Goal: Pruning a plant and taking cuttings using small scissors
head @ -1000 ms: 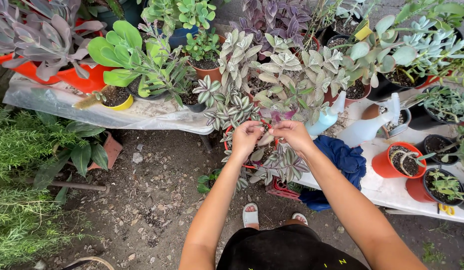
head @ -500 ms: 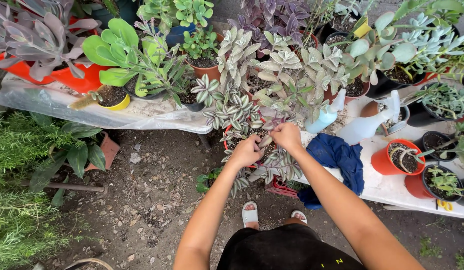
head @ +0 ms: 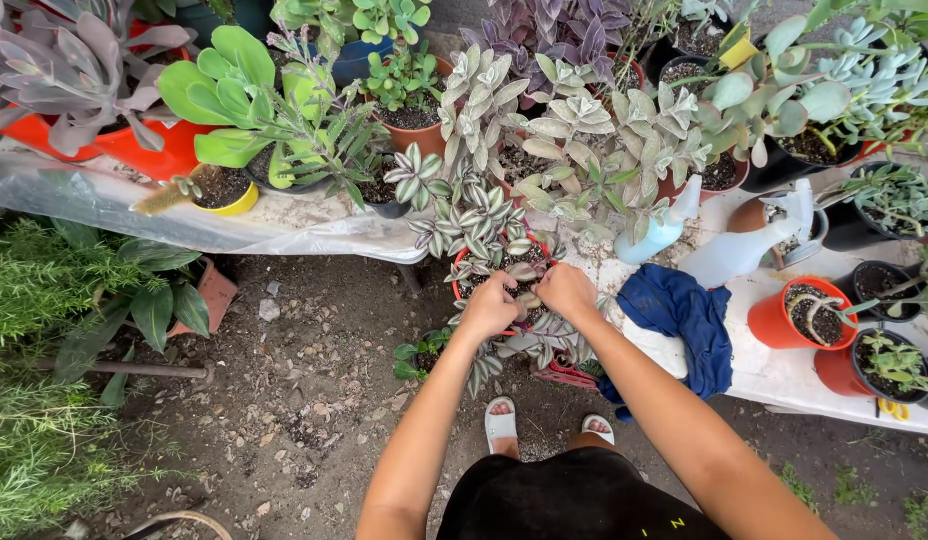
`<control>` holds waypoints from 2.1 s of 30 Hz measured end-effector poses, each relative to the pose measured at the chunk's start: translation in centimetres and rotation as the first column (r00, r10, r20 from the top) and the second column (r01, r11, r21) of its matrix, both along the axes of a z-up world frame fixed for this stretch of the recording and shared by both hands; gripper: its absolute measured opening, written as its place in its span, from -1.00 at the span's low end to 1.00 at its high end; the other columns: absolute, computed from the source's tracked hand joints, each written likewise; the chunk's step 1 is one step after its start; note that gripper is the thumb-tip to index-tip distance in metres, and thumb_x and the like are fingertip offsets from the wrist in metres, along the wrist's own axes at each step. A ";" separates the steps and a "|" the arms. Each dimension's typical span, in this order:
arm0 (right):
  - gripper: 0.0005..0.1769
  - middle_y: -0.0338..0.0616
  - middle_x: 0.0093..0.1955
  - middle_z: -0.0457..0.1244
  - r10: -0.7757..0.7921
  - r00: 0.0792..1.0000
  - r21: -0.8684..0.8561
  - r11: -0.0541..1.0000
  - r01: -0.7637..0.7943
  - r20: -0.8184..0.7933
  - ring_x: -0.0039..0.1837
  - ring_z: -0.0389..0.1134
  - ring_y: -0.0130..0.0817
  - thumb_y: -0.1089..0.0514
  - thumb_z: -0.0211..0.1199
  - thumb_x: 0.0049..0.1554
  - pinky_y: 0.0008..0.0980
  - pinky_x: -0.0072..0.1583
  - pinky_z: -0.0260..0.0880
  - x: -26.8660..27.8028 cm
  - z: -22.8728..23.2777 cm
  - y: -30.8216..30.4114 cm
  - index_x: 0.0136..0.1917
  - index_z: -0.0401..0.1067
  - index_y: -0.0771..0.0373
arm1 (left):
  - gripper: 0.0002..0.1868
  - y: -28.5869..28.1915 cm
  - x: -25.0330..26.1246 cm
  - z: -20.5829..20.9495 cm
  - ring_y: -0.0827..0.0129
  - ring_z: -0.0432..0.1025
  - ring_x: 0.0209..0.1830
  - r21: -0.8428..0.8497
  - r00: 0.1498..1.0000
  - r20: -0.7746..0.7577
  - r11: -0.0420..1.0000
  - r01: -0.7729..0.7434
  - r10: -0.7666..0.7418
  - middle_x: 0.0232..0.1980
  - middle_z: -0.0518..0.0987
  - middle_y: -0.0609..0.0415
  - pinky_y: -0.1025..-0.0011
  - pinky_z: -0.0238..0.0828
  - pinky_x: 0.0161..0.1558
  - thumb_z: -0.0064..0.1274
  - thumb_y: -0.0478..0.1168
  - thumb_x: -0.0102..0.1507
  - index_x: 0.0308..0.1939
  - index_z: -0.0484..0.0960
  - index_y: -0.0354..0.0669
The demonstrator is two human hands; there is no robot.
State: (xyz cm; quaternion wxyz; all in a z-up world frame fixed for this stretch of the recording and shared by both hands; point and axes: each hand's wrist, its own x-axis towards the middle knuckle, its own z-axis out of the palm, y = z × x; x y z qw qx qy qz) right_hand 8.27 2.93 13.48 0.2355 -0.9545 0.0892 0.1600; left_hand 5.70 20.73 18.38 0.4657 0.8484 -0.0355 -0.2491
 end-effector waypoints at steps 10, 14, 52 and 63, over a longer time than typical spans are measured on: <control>-0.81 0.01 -0.07 0.45 -0.110 0.993 0.071 0.991 0.112 -0.034 0.21 0.42 0.11 -0.04 0.26 0.05 0.01 0.17 0.45 0.3 -1.3 -0.2 -0.20 0.66 -0.05 | -0.52 -0.1 -0.1 0.5 -0.10 0.51 0.11 0.012 1.000 0.020 1.000 -0.004 0.004 -0.12 0.65 -0.17 0.00 0.44 0.10 0.16 -0.20 0.14 0.13 0.55 -0.28; -0.80 0.09 -0.09 0.44 -0.161 0.986 0.123 0.979 0.164 -0.035 0.20 0.42 0.16 -0.03 0.35 -0.01 0.03 0.19 0.42 0.8 -2.7 -0.7 -0.17 0.67 0.04 | -0.56 -0.3 0.0 0.8 -0.12 0.52 0.11 0.010 1.000 0.021 1.000 0.005 -0.005 -0.11 0.66 -0.20 0.00 0.44 0.11 0.15 -0.17 0.16 0.09 0.59 -0.28; -0.87 -0.07 -0.17 0.41 -0.203 0.884 0.204 0.971 0.125 0.422 0.01 0.45 0.04 0.06 0.20 0.16 0.01 0.07 0.44 -2.2 -4.9 -2.9 -0.09 0.50 0.10 | -0.61 -6.3 5.2 -9.4 -0.05 0.63 -0.11 0.643 0.833 0.033 0.649 0.406 -0.553 -0.18 0.72 -0.19 0.00 0.58 -0.21 -0.02 -0.33 0.22 0.10 0.70 -0.16; -0.86 -0.14 -0.14 0.45 -0.183 0.915 0.138 0.980 0.141 0.360 0.02 0.48 -0.02 0.02 0.17 0.18 0.00 0.09 0.46 -1.7 -4.6 -3.4 -0.08 0.48 0.06 | -0.18 -6.7 4.8 -7.7 -0.14 0.54 0.11 0.607 0.857 -0.137 0.642 0.469 -0.497 0.10 0.62 -0.33 -0.15 0.50 -0.03 -0.07 -0.17 0.21 0.58 0.13 -0.10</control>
